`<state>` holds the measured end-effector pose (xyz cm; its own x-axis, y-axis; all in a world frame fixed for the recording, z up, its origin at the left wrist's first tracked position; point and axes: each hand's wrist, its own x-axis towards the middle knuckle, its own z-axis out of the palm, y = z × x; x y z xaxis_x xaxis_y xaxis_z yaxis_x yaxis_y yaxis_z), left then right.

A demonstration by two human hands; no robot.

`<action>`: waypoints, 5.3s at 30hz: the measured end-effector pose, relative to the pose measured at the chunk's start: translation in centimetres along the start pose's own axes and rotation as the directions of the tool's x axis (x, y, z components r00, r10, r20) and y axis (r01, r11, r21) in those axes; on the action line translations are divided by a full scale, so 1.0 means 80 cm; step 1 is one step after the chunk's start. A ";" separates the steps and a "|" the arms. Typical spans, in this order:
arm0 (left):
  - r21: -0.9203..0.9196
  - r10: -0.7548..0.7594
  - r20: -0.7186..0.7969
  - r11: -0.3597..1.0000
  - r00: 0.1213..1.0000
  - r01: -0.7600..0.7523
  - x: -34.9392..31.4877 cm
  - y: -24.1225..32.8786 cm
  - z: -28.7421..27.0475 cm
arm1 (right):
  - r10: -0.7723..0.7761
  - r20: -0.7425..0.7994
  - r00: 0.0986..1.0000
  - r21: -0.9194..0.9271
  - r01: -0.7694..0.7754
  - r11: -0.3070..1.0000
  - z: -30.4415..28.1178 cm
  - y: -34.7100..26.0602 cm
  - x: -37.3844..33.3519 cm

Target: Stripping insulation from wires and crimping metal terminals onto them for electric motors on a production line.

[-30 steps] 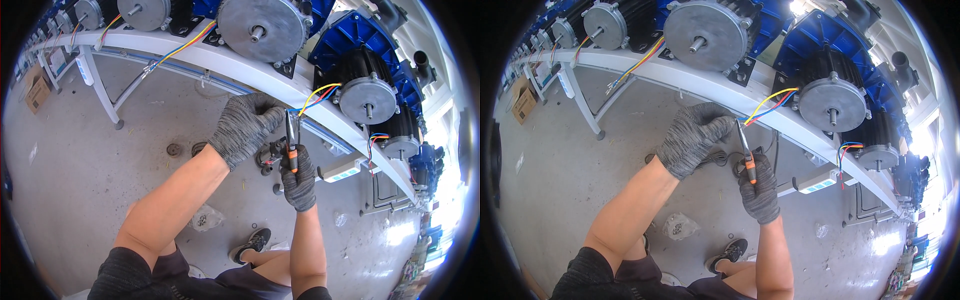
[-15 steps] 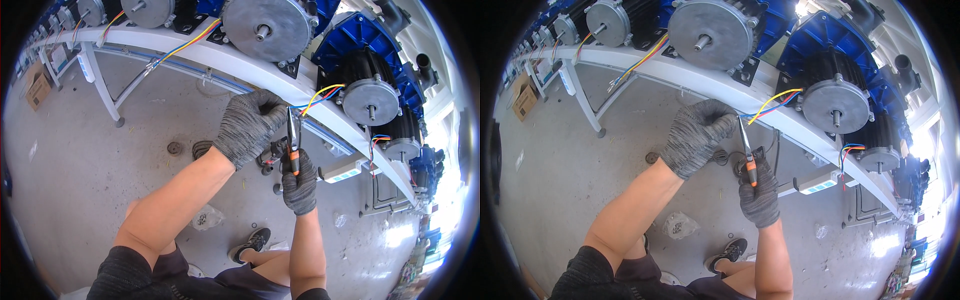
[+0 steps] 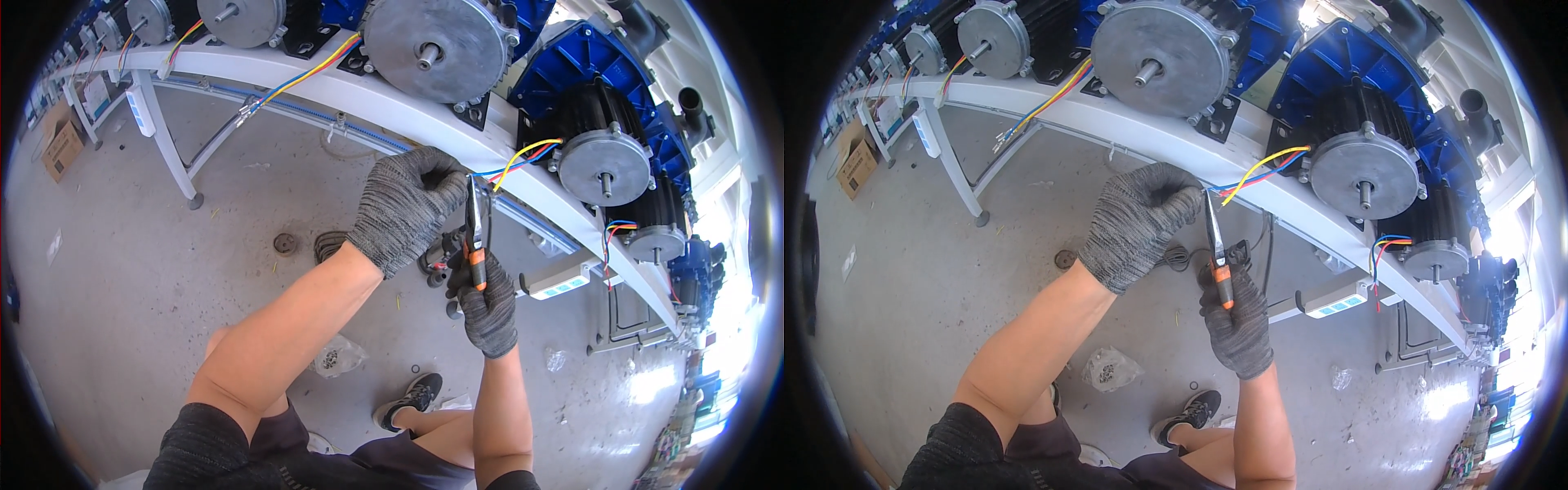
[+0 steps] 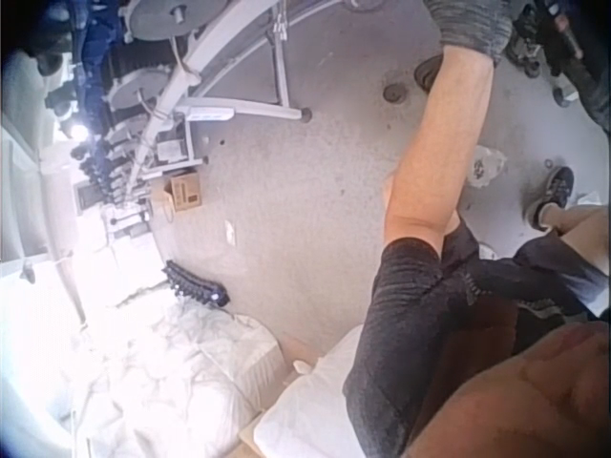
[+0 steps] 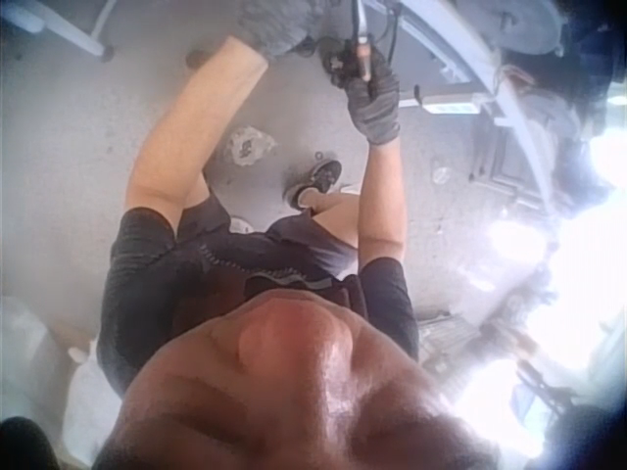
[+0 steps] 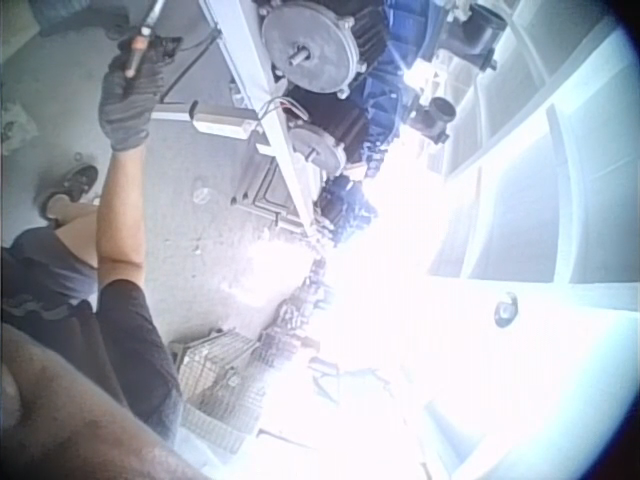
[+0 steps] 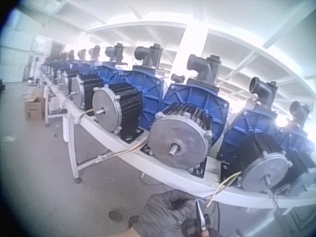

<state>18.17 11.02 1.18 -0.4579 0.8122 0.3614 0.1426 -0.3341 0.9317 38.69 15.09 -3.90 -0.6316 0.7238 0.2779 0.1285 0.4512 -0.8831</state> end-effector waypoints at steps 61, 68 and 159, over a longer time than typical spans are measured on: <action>-0.015 0.012 0.026 1.000 1.000 -0.011 0.002 0.002 -0.005 | -0.142 -0.013 0.990 -0.214 0.136 0.967 -0.011 -0.007 -0.002; -0.050 -0.011 0.044 0.999 0.999 0.013 0.004 -0.004 -0.005 | -0.077 0.046 0.996 0.020 0.076 0.997 -0.014 -0.007 -0.002; -0.203 -0.027 0.086 0.978 0.996 0.044 -0.003 -0.008 -0.006 | -0.184 0.106 0.977 -0.179 0.200 0.963 -0.023 0.012 0.012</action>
<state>17.74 10.79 0.47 -0.3841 0.8593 0.3378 -0.0594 -0.3881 0.9197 39.61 17.17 -3.77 -0.7222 0.5689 0.3935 0.1338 0.6730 -0.7274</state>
